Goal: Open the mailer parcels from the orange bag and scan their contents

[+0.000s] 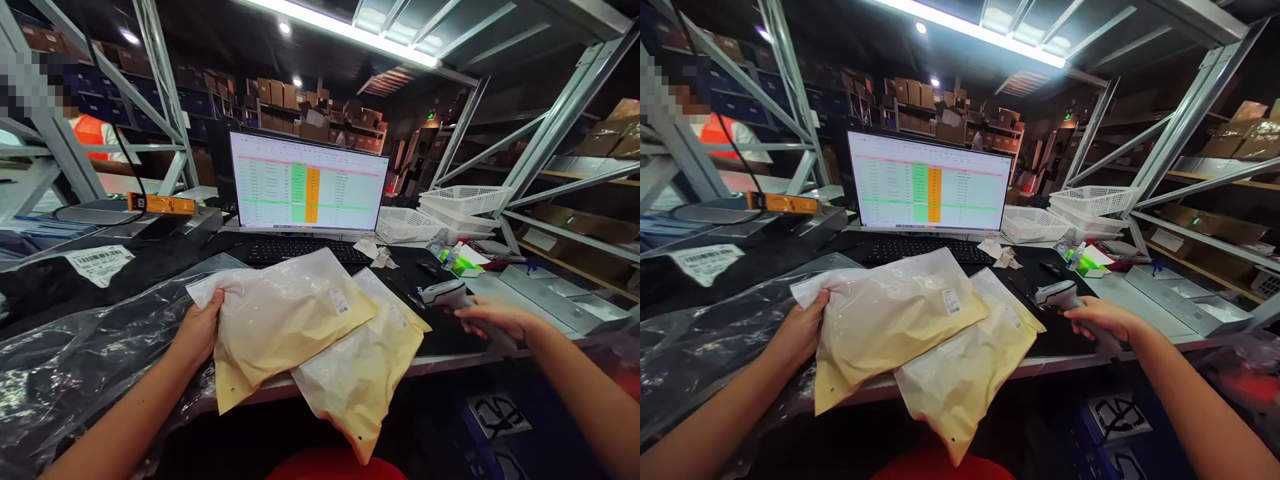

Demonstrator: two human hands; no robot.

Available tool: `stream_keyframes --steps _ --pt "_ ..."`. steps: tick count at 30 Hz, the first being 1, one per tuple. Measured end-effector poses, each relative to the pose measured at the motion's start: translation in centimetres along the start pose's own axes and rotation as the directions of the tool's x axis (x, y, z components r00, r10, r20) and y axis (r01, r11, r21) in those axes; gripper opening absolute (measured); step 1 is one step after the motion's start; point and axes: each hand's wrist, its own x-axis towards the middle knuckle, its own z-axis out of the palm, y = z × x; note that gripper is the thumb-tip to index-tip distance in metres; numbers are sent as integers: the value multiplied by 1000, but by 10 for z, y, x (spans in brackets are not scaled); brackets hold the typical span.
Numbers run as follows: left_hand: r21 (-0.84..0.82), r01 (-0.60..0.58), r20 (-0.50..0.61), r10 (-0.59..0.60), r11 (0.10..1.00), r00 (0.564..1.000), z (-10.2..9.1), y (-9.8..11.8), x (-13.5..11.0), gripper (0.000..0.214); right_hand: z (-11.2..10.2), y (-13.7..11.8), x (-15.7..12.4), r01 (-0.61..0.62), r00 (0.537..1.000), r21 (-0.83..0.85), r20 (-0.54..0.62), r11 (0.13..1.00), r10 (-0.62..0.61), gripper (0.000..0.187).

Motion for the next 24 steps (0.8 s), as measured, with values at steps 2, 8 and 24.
stream_keyframes --steps 2,8,24 --pt "-2 -27 -12 27 1000 1000 -1 -1 1 43 24 -13 -12 -25 995 -43 92 999 29 51" --pt "-24 -30 1 30 999 1000 2 2 -2 34 52 -18 -25 -101 986 -83 128 991 111 42" --pt "-125 2 -2 -3 992 1000 3 7 -7 53 119 -99 -18 78 978 1 195 997 -77 48"
